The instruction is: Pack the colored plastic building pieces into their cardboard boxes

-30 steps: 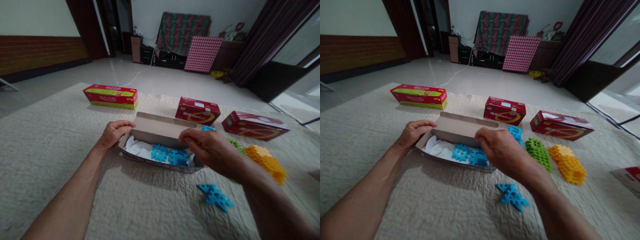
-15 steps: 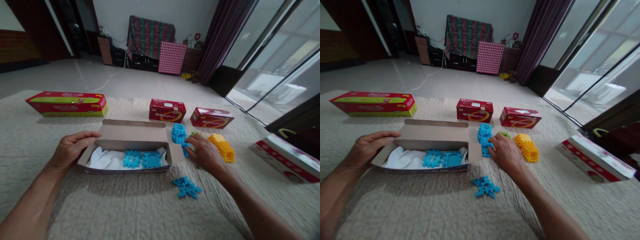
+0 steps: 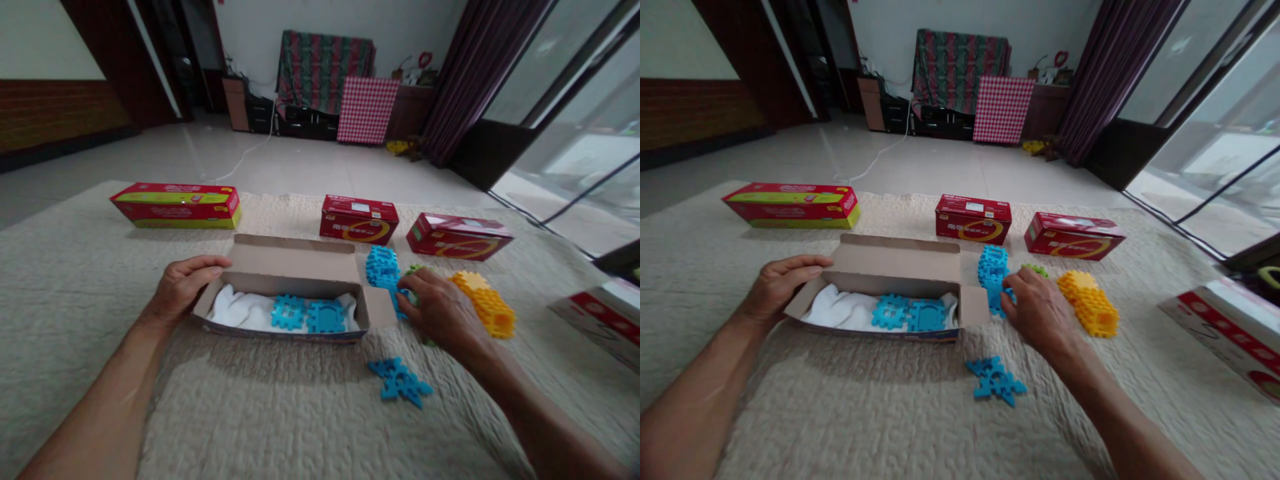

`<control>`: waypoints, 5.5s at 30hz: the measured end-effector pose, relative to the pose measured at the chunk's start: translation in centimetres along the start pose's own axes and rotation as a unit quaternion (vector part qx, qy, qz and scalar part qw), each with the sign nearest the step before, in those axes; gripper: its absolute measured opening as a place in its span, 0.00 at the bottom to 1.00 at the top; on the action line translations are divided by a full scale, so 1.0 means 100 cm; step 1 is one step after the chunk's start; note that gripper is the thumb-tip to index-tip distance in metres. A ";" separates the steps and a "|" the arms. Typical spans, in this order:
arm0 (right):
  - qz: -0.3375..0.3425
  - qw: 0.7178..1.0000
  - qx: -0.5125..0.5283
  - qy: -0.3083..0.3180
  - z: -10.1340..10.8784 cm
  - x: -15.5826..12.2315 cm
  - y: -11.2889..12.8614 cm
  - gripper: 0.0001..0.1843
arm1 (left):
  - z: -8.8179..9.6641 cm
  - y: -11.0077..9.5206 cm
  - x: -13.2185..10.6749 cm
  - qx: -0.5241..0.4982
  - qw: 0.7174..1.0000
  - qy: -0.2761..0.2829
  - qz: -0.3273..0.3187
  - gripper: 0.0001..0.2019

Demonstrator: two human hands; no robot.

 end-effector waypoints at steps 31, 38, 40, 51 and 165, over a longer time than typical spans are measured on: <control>0.147 0.975 -0.005 0.164 0.017 0.028 0.241 0.16 | -0.004 0.002 0.006 0.000 0.994 0.053 -0.091 0.12; 0.141 0.978 0.013 0.151 0.021 0.027 0.237 0.15 | -0.005 0.002 0.005 -0.004 0.995 0.054 -0.081 0.13; 0.140 0.981 0.046 0.123 0.029 0.027 0.225 0.15 | -0.006 0.001 0.004 -0.015 0.996 0.056 -0.074 0.12; 0.169 0.956 0.236 0.049 0.072 0.029 0.147 0.11 | -0.003 0.005 0.006 -0.015 0.996 0.043 -0.077 0.10; 0.015 0.992 0.106 0.062 -0.003 -0.007 -0.003 0.07 | -0.003 -0.002 -0.005 0.014 0.998 -0.028 0.052 0.18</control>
Point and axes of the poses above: each hand's wrist, its own x-axis towards the middle knuckle, its own z-axis out of the back of the hand, y = z × x, the point moved 4 cm from there along x, towards the middle knuckle, and after that the axes turned 11 degrees about -z, right-handed, at the moved point
